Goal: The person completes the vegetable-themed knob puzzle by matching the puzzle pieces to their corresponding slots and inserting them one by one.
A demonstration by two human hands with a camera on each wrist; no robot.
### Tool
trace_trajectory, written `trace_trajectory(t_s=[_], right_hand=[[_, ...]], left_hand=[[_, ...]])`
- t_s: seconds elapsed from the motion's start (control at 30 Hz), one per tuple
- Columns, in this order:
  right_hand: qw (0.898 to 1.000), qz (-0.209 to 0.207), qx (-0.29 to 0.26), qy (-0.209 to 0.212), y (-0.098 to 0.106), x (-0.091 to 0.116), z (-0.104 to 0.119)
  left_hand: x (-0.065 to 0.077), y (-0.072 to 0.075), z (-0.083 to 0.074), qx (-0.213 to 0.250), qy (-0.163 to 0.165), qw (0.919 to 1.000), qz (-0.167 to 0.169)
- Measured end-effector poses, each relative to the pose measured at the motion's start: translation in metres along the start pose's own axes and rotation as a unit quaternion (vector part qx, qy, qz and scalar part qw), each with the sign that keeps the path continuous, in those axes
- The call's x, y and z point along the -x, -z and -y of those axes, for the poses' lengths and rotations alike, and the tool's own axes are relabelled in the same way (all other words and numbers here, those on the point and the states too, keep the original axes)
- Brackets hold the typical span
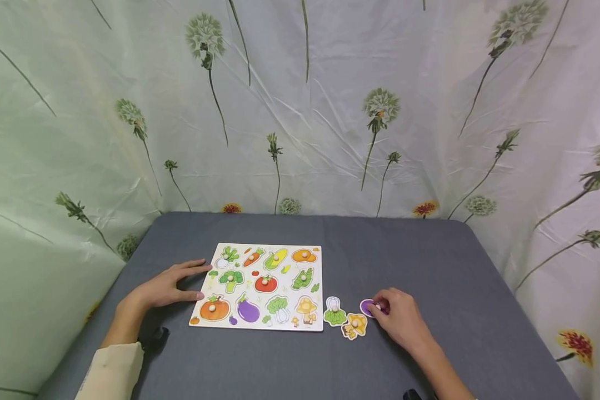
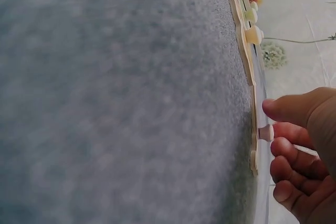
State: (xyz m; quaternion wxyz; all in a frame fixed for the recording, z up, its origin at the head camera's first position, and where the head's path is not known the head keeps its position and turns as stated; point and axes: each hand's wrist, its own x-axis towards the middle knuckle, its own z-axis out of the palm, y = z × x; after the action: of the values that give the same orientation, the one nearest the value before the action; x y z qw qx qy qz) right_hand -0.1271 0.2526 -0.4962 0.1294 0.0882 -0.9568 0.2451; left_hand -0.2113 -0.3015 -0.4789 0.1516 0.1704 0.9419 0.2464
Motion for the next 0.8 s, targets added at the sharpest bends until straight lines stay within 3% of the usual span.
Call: trace_trajectory(t_s=[0.33,0.8], right_hand=[[0.999,0.005,0.025,-0.040,0.0040,0.0058,-0.0024],[0.999,-0.016,0.019,-0.026,-0.0004,-0.0004,0.0048]], left_hand=[[-0.0011,-0.0006,0.0005,-0.004,-0.002,1.0000,-0.002],[-0.0016,-0.0001,0.0016,-0.003,0.003,1.0000,0.003]])
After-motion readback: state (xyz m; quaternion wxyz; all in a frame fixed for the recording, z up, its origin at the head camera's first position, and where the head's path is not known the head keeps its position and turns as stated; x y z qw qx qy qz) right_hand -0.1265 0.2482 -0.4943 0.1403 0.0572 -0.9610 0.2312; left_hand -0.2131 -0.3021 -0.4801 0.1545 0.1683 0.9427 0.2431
